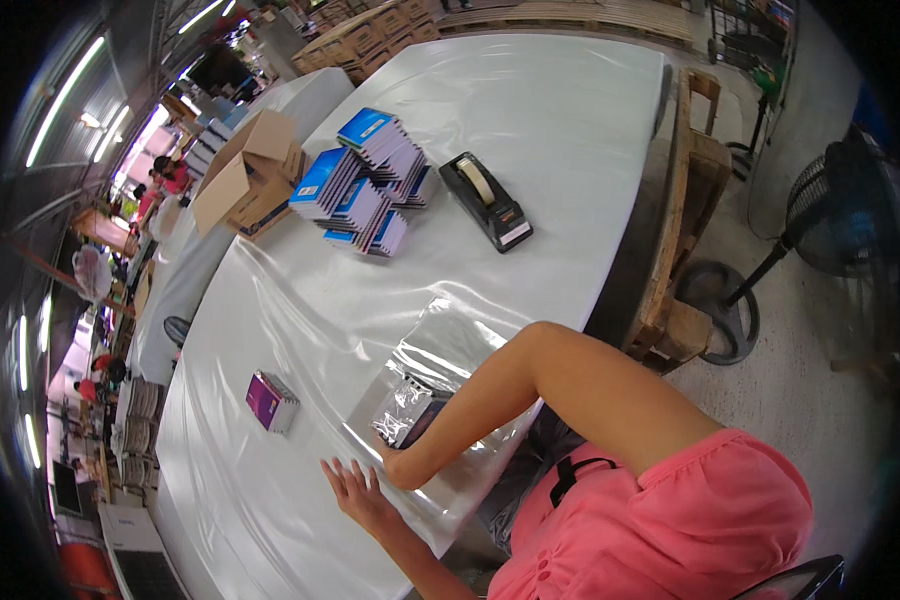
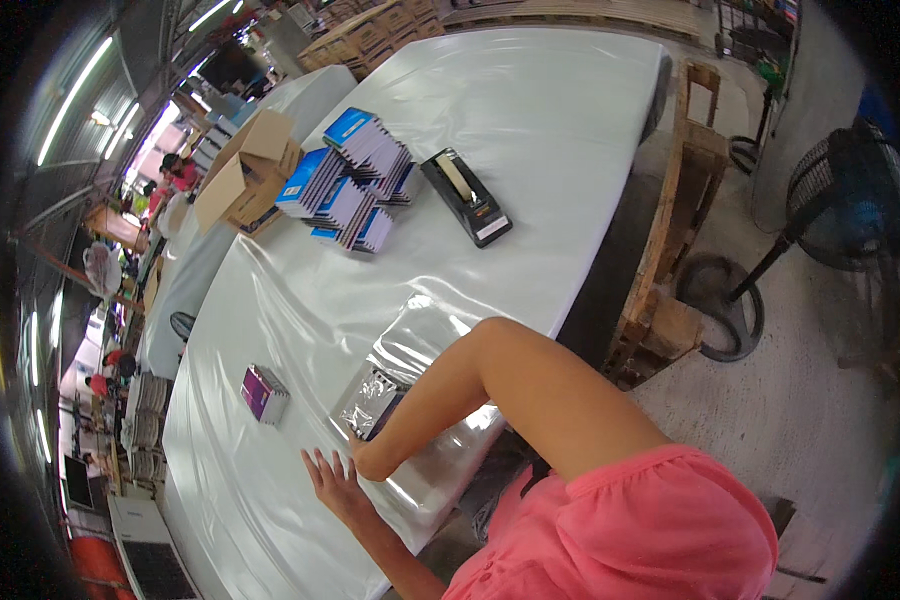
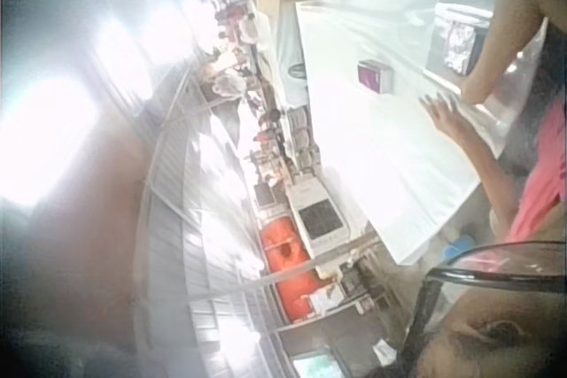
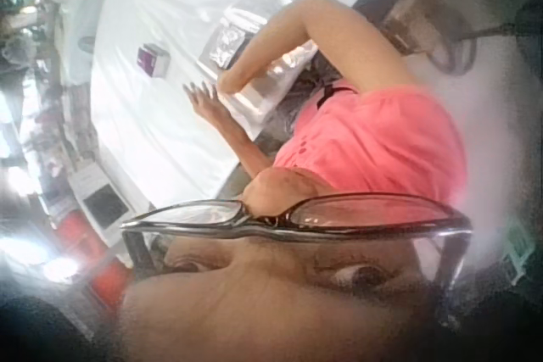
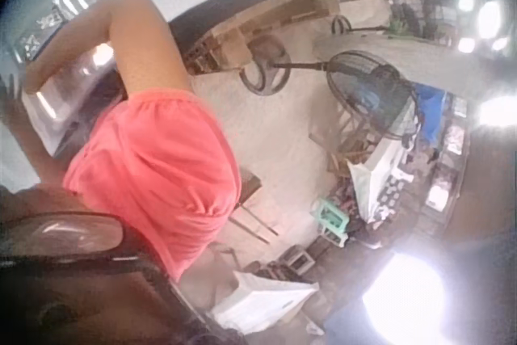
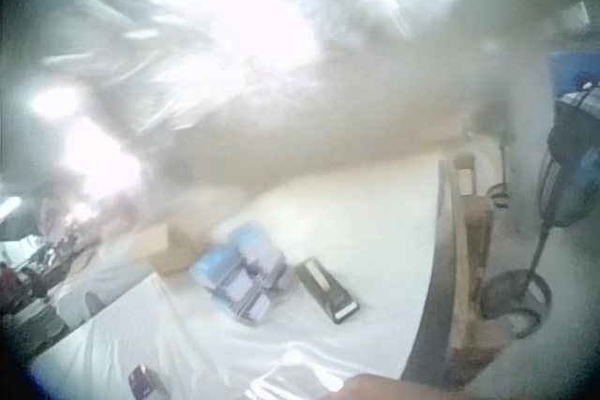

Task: The person wraps individual spiral notebooks in plastic film and seals the edges with tape, picking up notebooks from stacks on a table and placing them onto the film.

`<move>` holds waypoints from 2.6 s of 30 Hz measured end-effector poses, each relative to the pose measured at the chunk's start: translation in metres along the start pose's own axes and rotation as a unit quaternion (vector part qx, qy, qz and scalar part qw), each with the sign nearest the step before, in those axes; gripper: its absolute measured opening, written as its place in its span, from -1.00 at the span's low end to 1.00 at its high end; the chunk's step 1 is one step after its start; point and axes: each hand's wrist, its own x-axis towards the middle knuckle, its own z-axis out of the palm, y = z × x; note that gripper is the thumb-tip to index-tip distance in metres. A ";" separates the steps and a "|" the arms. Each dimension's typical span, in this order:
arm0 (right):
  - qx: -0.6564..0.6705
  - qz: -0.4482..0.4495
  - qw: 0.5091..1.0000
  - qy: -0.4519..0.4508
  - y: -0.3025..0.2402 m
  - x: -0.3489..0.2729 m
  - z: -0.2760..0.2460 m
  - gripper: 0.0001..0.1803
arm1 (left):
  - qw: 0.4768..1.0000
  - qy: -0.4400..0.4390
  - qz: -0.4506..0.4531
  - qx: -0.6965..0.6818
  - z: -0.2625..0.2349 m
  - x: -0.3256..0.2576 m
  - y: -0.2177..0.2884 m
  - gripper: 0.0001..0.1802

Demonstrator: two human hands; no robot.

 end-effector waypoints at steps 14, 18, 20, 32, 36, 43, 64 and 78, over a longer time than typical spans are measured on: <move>0.644 0.066 0.656 0.388 0.054 -0.070 0.122 0.05 | 0.951 -0.228 0.143 0.154 0.060 -0.002 -0.019 0.55; 0.782 0.103 0.493 0.367 0.021 -0.052 0.158 0.11 | 0.854 -0.247 0.233 0.395 0.043 0.040 -0.065 0.61; 0.758 0.128 0.535 0.351 0.022 -0.066 0.155 0.10 | 0.951 -0.264 0.111 0.114 0.078 0.013 -0.041 0.61; 0.658 0.135 0.641 0.372 0.025 -0.069 0.122 0.11 | 0.960 -0.233 0.145 0.061 0.077 -0.007 0.018 0.45; 0.498 0.083 0.720 0.476 0.042 -0.085 0.065 0.10 | 0.956 -0.242 0.164 -0.025 0.066 0.008 0.021 0.47; 0.247 0.060 0.870 0.424 0.046 -0.092 0.052 -0.56 | 0.963 -0.265 0.049 -0.033 0.056 0.002 -0.012 0.77; 0.304 0.204 0.772 0.520 0.004 -0.040 0.011 -0.73 | 0.969 -0.225 0.086 0.046 0.054 -0.005 -0.037 0.48; 0.630 0.123 0.579 0.503 0.053 -0.114 0.126 -0.55 | 0.952 -0.191 0.220 0.090 0.011 -0.003 -0.035 -0.30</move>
